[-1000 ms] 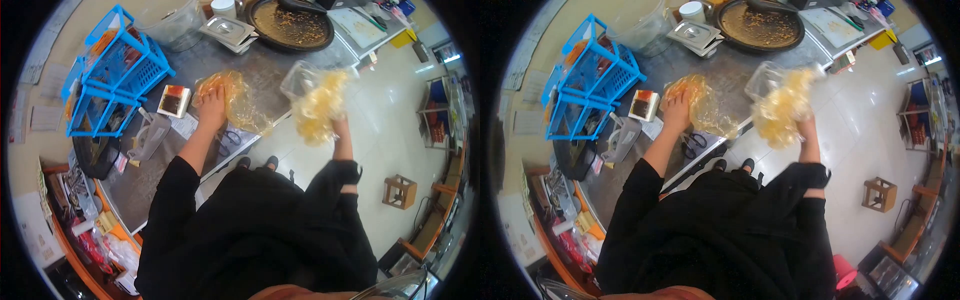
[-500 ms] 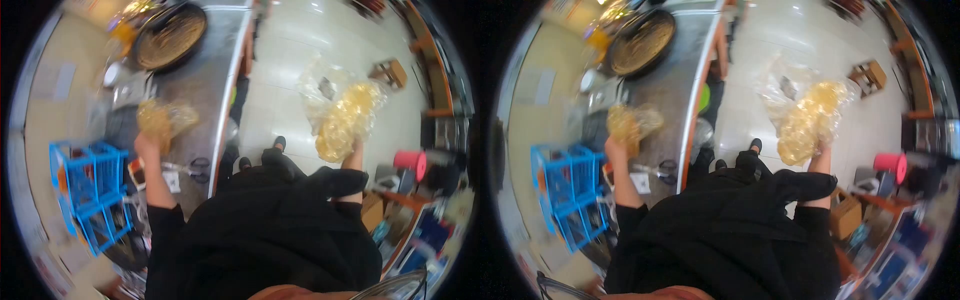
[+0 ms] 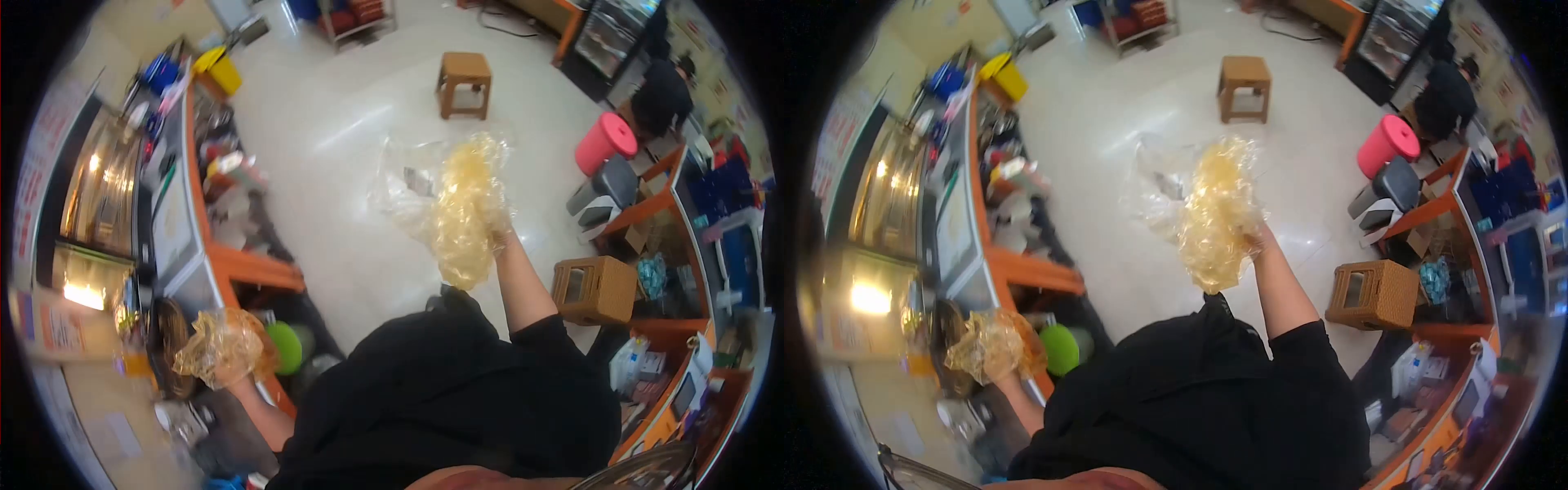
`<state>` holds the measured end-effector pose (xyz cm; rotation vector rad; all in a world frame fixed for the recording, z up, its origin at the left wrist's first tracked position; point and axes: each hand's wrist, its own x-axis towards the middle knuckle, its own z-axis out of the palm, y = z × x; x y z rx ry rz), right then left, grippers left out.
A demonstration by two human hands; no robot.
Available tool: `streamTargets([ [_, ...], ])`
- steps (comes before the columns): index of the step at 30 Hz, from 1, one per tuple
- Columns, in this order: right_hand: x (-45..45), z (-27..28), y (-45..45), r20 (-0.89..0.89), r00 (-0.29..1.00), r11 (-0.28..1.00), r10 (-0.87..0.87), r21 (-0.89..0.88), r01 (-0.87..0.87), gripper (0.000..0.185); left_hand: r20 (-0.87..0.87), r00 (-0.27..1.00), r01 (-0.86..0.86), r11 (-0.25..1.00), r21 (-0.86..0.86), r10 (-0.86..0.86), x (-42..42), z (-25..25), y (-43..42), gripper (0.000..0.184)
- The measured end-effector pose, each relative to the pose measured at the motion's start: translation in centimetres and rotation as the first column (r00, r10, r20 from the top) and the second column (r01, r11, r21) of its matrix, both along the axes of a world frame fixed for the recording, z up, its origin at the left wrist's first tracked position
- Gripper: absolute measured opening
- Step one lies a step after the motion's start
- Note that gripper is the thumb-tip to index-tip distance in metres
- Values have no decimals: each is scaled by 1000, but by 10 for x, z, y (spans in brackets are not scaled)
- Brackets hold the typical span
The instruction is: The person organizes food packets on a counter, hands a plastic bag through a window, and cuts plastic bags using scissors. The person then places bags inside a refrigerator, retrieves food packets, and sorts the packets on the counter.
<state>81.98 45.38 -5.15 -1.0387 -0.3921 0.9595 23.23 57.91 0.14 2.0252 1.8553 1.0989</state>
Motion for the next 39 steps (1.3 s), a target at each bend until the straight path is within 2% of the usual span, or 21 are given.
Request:
streamTargets([
  [4,72,-2,28,-27,999,998,-18,51,19,27,160,981,117,993,-30,-111,125,1,55,30],
  [8,136,-7,52,-41,998,995,-52,78,55,27,212,950,252,963,-92,-228,227,-10,114,31],
  [11,189,-15,65,-40,991,988,-124,88,127,27,113,914,405,888,-217,-390,296,-24,193,32],
  [14,243,-14,65,-29,946,945,-324,30,325,28,-168,893,374,895,-243,-419,383,-25,266,35],
  [17,284,29,50,-16,776,770,-631,-133,624,29,-401,761,537,842,-52,-510,474,-44,358,39],
  [19,314,31,30,-32,676,676,-737,-15,737,27,-199,808,519,829,-208,-555,574,-11,376,40],
  [20,329,19,15,42,630,628,-776,-41,777,27,-108,823,507,806,-305,-558,616,2,378,40],
  [23,373,-23,-28,267,453,416,-851,-184,891,26,3,769,622,748,-232,-639,734,19,402,40],
  [25,390,-29,-46,116,340,318,-933,-174,932,23,-57,750,648,750,-131,-658,812,19,419,39],
  [26,405,-31,-58,96,282,264,-954,-166,950,22,-76,746,657,750,-76,-662,852,15,425,38],
  [29,475,-35,-84,184,199,182,-963,-107,978,21,-150,661,704,677,-213,-735,951,2,452,37],
  [32,580,-31,-93,336,233,222,-913,-71,973,19,10,653,726,621,-296,-758,1040,17,433,35],
  [35,717,-18,-63,430,361,333,-827,-142,932,20,-54,660,733,658,-172,-749,1118,5,436,33],
  [36,760,-10,-44,454,411,370,-791,-181,911,21,-34,664,729,657,-191,-747,1139,7,437,33],
  [38,838,12,11,490,480,470,-728,-154,869,22,10,675,716,652,-249,-737,1176,8,437,33],
  [39,871,34,50,292,556,531,-779,-165,831,19,14,705,694,684,-224,-709,1197,3,442,33],
])
